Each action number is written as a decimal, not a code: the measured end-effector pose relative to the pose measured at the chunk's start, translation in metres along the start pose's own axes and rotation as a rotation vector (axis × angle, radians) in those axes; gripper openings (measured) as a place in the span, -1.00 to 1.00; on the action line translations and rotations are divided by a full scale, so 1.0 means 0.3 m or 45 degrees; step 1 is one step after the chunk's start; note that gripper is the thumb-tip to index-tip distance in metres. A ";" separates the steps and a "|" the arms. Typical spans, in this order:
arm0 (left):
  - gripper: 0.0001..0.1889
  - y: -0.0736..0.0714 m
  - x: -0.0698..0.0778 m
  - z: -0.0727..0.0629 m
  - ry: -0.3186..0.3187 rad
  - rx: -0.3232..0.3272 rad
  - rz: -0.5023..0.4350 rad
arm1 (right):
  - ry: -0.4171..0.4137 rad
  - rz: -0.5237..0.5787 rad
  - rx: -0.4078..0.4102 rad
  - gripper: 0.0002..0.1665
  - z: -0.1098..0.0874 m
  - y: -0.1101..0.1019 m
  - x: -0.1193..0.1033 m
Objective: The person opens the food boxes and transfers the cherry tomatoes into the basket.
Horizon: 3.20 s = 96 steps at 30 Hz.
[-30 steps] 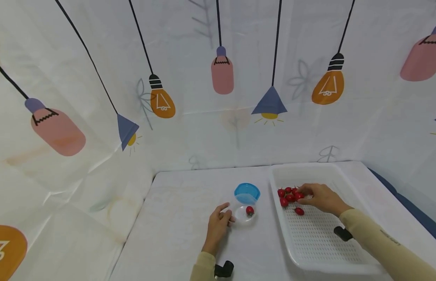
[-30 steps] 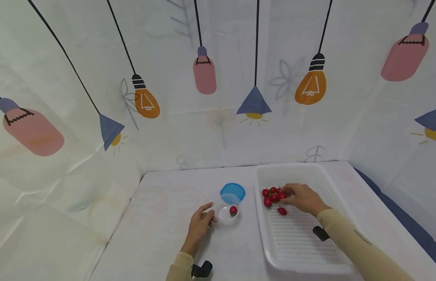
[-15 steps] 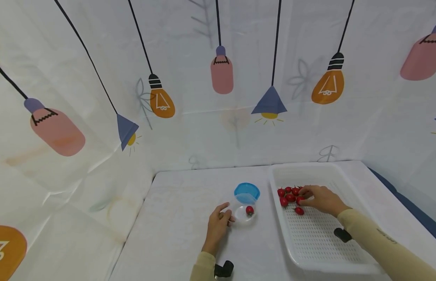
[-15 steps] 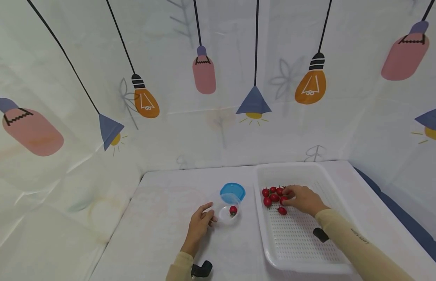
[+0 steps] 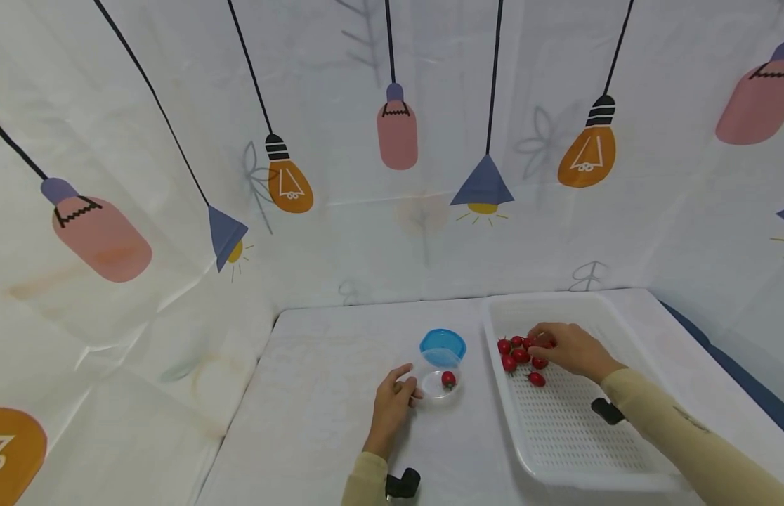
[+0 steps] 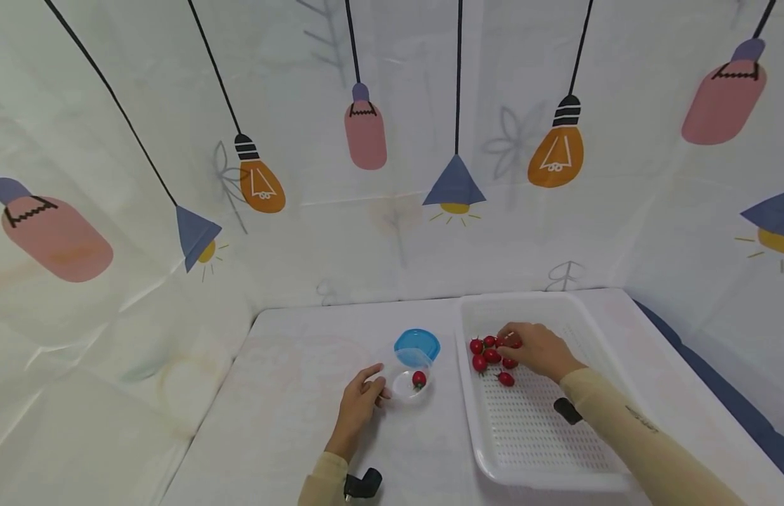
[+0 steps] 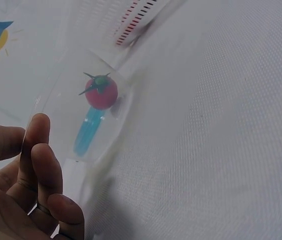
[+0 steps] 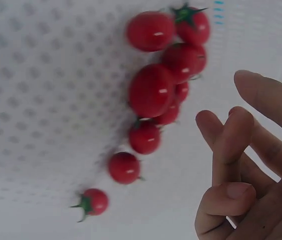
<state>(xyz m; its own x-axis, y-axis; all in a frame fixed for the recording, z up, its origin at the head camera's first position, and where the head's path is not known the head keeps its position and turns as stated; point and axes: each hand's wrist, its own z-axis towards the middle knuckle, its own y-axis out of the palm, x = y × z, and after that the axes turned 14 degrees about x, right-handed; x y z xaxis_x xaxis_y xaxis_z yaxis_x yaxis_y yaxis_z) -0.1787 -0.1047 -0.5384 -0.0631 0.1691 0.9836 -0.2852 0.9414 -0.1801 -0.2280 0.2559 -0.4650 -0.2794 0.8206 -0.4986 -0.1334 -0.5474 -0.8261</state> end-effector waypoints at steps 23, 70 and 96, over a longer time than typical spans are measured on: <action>-0.60 0.003 -0.004 0.010 -0.012 -0.017 -0.012 | -0.127 0.145 0.047 -0.58 0.129 0.042 -0.376; -0.58 -0.004 -0.003 -0.002 0.075 -0.026 -0.088 | 0.042 -0.249 -0.313 -0.67 0.096 0.350 -0.541; -0.59 0.002 -0.006 -0.002 0.077 -0.015 -0.105 | -0.025 -0.327 -0.336 -0.83 0.092 0.352 -0.539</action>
<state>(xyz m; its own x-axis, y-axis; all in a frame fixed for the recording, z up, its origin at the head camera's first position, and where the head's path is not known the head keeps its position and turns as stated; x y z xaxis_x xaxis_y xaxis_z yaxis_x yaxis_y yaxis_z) -0.1781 -0.1042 -0.5401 0.0178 0.1080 0.9940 -0.2756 0.9562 -0.0990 -0.2232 0.0608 -0.4644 -0.2873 0.9210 -0.2633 0.0479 -0.2607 -0.9642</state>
